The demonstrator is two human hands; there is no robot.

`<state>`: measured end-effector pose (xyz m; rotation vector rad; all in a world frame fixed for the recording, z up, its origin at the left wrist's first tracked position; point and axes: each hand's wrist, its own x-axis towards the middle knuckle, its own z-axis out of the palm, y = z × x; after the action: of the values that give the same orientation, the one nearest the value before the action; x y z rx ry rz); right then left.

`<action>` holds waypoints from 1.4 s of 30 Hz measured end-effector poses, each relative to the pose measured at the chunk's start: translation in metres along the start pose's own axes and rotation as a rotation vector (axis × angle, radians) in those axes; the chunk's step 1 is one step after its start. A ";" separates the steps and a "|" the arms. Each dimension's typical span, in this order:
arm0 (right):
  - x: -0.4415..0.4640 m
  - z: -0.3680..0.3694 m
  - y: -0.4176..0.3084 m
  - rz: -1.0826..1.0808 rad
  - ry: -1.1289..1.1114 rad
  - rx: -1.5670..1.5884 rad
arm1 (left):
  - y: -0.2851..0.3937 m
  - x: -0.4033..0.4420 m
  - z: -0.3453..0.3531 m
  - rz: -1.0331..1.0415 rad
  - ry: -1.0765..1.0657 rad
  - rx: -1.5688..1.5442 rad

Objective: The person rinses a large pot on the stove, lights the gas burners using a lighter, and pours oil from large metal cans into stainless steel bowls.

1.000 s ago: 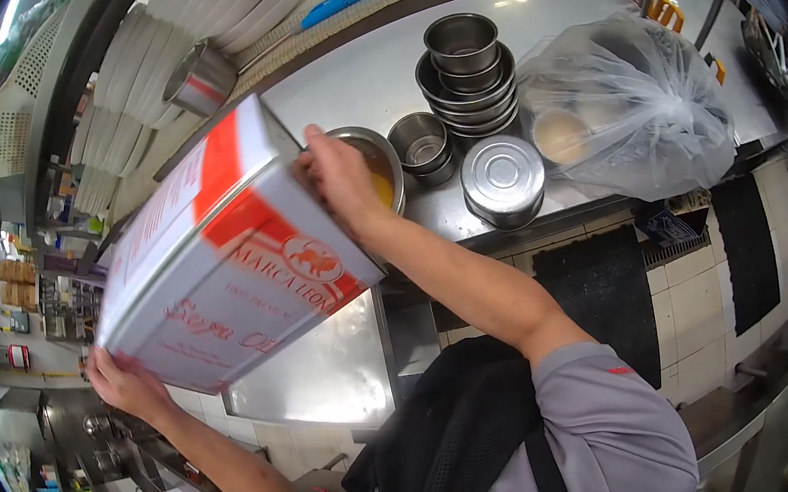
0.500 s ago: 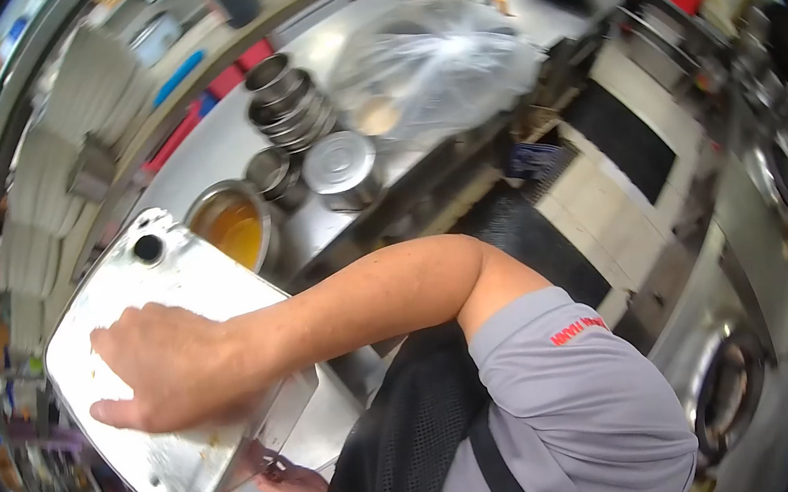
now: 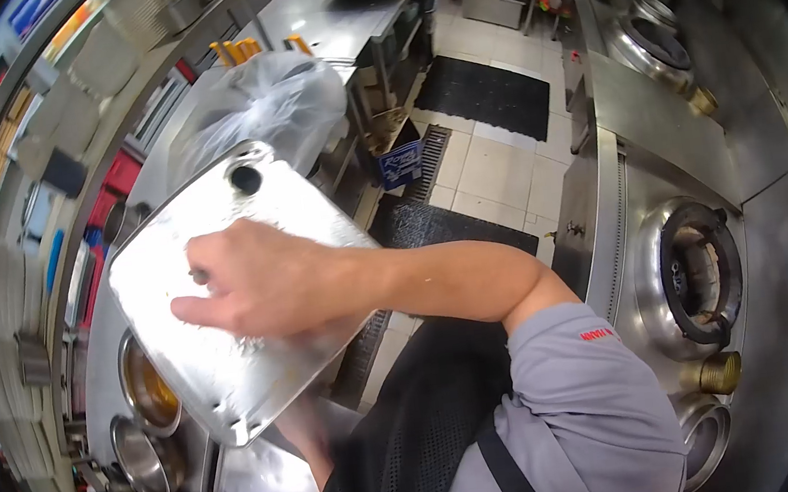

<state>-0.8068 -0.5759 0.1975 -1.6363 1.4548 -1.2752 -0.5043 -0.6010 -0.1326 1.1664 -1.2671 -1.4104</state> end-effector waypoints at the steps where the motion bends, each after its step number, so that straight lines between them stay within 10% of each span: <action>1: -0.007 -0.025 0.018 0.012 0.071 -0.008 | -0.005 0.012 0.023 -0.045 -0.051 0.034; 6: -0.040 -0.160 0.162 0.235 0.300 -0.012 | -0.091 0.094 0.138 -0.349 -0.366 0.242; 9: -0.065 -0.235 0.302 0.409 0.371 0.059 | -0.211 0.165 0.174 -0.122 -0.523 0.510; 11: -0.087 -0.280 0.415 0.536 0.425 0.071 | -0.189 0.165 0.255 -0.525 -0.490 0.344; 22: -0.282 -0.399 0.943 1.137 0.484 -0.093 | -0.189 0.194 0.481 -0.888 -0.554 0.610; 42: -0.348 -0.623 1.048 1.461 0.668 -0.104 | -0.207 0.242 0.632 -0.734 -0.659 0.917</action>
<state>-1.7642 -0.3742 -0.6082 0.1595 2.3414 -0.7749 -1.1720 -0.7168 -0.3357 2.0134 -2.2323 -1.8891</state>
